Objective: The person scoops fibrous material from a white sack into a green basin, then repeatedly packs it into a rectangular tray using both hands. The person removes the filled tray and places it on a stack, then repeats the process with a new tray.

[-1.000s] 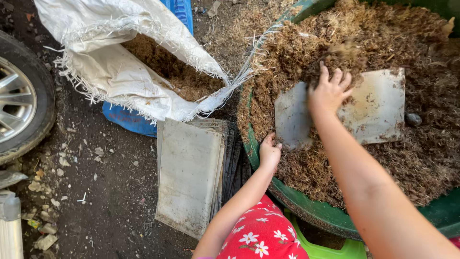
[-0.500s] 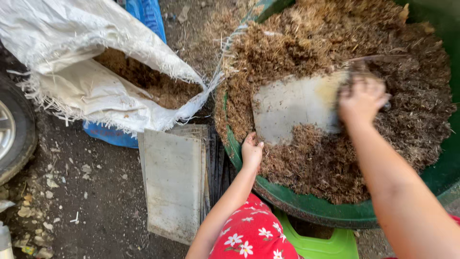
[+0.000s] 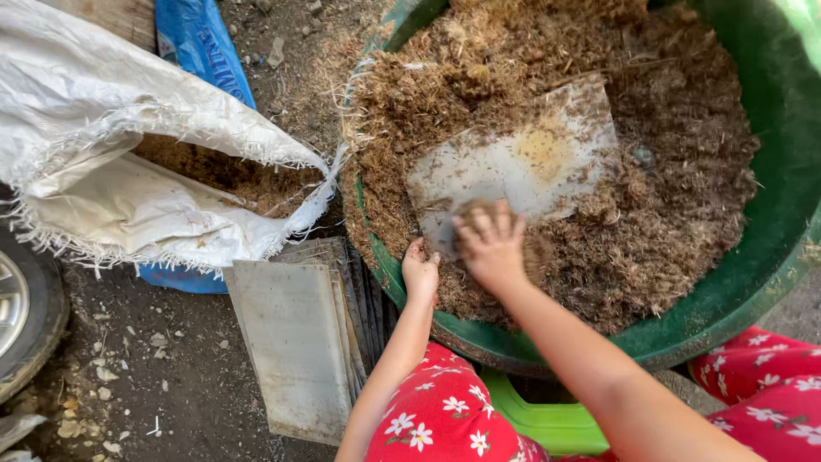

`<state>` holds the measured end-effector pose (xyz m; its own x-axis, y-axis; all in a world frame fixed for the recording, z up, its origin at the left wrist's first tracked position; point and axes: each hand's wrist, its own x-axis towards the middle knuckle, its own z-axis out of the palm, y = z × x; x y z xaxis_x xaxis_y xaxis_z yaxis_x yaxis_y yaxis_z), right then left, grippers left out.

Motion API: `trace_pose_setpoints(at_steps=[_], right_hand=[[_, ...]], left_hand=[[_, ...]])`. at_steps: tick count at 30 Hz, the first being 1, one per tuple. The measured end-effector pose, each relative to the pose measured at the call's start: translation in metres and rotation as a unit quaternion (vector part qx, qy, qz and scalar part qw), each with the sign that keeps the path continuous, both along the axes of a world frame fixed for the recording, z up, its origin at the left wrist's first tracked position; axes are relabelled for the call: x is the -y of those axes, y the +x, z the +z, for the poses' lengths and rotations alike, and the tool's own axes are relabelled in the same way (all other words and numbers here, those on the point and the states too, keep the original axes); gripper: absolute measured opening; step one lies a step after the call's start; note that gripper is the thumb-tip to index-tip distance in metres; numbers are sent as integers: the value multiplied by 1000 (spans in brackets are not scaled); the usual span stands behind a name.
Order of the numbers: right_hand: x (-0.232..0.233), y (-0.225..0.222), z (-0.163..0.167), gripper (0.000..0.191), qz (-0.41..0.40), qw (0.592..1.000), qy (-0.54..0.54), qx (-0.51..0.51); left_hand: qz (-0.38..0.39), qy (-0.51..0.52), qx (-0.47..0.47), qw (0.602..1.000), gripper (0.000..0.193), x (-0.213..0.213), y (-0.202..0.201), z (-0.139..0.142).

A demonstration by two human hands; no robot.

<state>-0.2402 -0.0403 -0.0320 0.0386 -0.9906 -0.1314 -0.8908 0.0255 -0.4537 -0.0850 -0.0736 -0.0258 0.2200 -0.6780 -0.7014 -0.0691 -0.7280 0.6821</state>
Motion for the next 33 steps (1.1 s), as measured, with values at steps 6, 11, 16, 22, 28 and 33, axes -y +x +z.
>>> trace_pose_setpoints(at_steps=[6,11,16,22,28,33], right_hand=[[15,-142,-8,59,-201,976,62,-58],[34,-201,1,65,-255,954,93,-126],[-18,-169,10,74,-264,950,124,-111],[-61,-86,47,96,-193,954,210,-98],[-73,-17,66,113,-92,943,306,-94],[-68,-26,52,111,-89,947,298,-76]], left_hand=[[1,-24,3,1000,56,2,-8,15],[17,-37,-8,999,55,3,-8,16],[12,-100,-21,995,50,6,-13,20],[124,-18,-110,986,48,4,-13,40],[186,8,-235,954,71,-4,-9,54],[188,26,-209,959,78,-4,-10,47]])
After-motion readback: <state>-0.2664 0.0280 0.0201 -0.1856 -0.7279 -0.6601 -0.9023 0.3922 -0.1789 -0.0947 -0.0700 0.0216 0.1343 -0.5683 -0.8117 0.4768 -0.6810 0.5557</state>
